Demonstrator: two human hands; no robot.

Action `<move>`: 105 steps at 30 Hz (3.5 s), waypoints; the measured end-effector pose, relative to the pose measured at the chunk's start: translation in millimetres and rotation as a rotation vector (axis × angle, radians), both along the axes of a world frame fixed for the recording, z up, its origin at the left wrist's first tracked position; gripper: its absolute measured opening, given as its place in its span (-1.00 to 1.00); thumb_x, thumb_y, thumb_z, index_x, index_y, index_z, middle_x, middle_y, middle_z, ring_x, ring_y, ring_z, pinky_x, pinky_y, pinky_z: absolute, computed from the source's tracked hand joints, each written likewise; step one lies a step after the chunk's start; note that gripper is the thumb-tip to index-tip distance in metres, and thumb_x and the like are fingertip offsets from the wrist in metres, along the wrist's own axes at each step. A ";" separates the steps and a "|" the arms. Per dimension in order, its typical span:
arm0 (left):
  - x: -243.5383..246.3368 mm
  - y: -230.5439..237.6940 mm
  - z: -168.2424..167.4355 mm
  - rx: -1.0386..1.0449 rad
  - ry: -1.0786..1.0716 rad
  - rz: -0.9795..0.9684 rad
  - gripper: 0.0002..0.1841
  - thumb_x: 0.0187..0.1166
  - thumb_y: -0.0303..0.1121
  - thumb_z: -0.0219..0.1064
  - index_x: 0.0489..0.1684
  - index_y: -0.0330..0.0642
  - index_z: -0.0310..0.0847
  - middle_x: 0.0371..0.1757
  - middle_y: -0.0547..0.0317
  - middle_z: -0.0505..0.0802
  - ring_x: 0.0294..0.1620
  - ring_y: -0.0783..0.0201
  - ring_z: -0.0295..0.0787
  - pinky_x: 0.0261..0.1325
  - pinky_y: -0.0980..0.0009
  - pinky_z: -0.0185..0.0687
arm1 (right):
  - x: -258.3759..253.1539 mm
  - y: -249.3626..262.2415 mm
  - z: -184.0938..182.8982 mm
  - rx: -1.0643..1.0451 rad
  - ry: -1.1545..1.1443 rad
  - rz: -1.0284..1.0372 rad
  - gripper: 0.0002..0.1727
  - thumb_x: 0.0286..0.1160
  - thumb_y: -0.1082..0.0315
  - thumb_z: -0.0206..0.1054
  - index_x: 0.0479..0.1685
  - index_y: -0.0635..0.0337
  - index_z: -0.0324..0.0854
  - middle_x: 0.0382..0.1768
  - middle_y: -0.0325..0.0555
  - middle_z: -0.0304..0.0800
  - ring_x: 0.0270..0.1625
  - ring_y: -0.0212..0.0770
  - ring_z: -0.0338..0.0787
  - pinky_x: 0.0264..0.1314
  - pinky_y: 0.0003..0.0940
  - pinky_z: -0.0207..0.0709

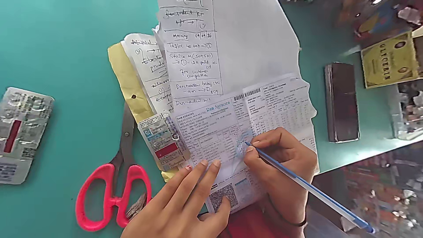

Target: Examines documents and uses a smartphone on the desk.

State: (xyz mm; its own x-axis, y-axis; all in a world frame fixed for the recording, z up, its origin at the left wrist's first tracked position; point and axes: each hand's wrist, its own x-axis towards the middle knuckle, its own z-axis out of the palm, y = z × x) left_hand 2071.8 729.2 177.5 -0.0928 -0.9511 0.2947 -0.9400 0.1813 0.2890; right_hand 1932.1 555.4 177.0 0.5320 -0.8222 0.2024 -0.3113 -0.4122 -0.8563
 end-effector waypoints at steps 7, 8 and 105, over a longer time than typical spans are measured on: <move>0.3 0.1 0.2 0.001 -0.005 0.000 -0.68 0.82 -0.39 -0.01 0.22 0.17 0.66 0.47 -0.19 0.68 0.48 -0.12 0.58 0.47 0.07 0.36 | 0.9 0.7 0.3 0.015 0.004 -0.017 -0.85 0.02 0.41 0.47 -0.45 0.01 0.61 -0.51 -0.56 0.76 -0.55 -0.72 0.69 -0.54 -0.79 0.61; 0.4 -0.2 0.0 -0.002 -0.008 -0.001 -0.68 0.82 -0.40 -0.01 0.23 0.17 0.66 0.46 -0.19 0.69 0.47 -0.12 0.59 0.46 0.07 0.36 | 0.8 0.7 0.4 0.011 0.008 -0.018 -0.85 0.02 0.41 0.47 -0.45 0.01 0.61 -0.51 -0.56 0.76 -0.54 -0.72 0.70 -0.53 -0.79 0.61; 1.6 -0.3 1.6 0.017 -0.020 -0.005 -0.69 0.82 -0.38 0.00 0.23 0.19 0.65 0.46 -0.18 0.69 0.50 -0.09 0.56 0.47 0.10 0.32 | -4.6 -4.3 -0.6 -0.001 -0.006 0.011 -0.85 0.02 0.39 0.47 -0.45 0.02 0.62 -0.47 -0.55 0.75 -0.51 -0.75 0.66 -0.51 -0.85 0.56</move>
State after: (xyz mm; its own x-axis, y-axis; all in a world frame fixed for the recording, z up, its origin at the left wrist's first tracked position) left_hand 2073.4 728.9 179.1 -0.1034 -0.9554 0.2765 -0.9448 0.1812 0.2729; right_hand 1927.5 551.0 176.4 0.5398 -0.8161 0.2063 -0.3011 -0.4161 -0.8580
